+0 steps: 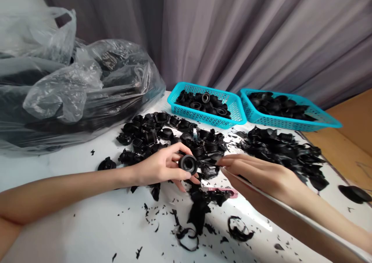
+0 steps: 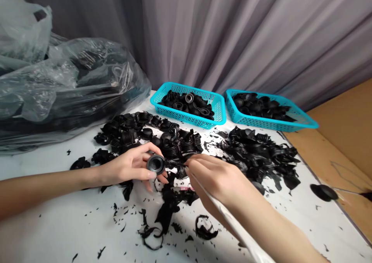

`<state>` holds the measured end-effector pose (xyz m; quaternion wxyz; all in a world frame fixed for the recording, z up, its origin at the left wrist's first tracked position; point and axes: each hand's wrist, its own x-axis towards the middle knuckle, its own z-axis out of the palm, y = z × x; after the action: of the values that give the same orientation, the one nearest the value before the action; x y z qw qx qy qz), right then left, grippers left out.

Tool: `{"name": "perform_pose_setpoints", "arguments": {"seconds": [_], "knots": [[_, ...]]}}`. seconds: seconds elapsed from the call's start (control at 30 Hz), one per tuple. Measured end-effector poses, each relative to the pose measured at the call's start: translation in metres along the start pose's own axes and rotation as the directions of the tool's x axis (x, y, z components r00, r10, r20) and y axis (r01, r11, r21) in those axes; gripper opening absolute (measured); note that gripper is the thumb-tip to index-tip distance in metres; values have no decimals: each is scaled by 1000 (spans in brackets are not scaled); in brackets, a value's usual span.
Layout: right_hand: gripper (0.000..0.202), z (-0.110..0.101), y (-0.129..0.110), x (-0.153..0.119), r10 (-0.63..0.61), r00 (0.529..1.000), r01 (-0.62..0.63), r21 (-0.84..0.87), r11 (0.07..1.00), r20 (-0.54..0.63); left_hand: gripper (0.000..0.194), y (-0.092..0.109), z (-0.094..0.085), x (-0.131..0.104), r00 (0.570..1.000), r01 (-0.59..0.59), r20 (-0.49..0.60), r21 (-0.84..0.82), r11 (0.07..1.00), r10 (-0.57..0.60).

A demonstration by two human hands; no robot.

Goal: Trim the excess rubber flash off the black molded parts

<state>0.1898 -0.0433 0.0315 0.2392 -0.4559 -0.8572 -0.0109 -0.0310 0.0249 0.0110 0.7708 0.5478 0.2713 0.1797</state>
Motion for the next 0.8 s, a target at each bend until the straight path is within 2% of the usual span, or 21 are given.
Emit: {"name": "perform_pose_setpoints", "arguments": {"seconds": [0.13, 0.2, 0.33, 0.43, 0.53, 0.6, 0.7, 0.8], "knots": [[27, 7, 0, 2, -4, 1000, 6, 77, 997, -23, 25, 0, -5, 3, 991, 91, 107, -121, 988, -79], [26, 12, 5, 2, -46, 997, 52, 78, 996, -69, 25, 1, -8, 5, 989, 99, 121, -163, 982, -80], [24, 16, 10, 2, -104, 978, 117, 64, 991, -179, 19, 2, -8, 6, 996, 85, 47, -159, 984, -79], [20, 7, 7, 4, -12, 985, 30, 100, 995, -174, 29, 3, -6, 6, 993, 116, -17, -121, 986, -119], [19, -9, 2, 6, 111, 984, -106, 42, 994, -138, 40, 1, -2, 3, 990, 94, -109, 51, 994, -88], [33, -17, 0, 7, 133, 988, -133, 7, 991, -78, 44, -1, 1, -1, 991, 53, -134, 189, 981, -28], [42, -16, -4, 8, 104, 993, -107, 55, 993, 47, 46, -6, 5, -7, 997, -27, -59, 340, 940, 50], [56, 0, -11, 11, -16, 985, 9, 42, 999, 171, 49, -10, 7, -10, 992, -121, 30, 439, 890, 120]]}}
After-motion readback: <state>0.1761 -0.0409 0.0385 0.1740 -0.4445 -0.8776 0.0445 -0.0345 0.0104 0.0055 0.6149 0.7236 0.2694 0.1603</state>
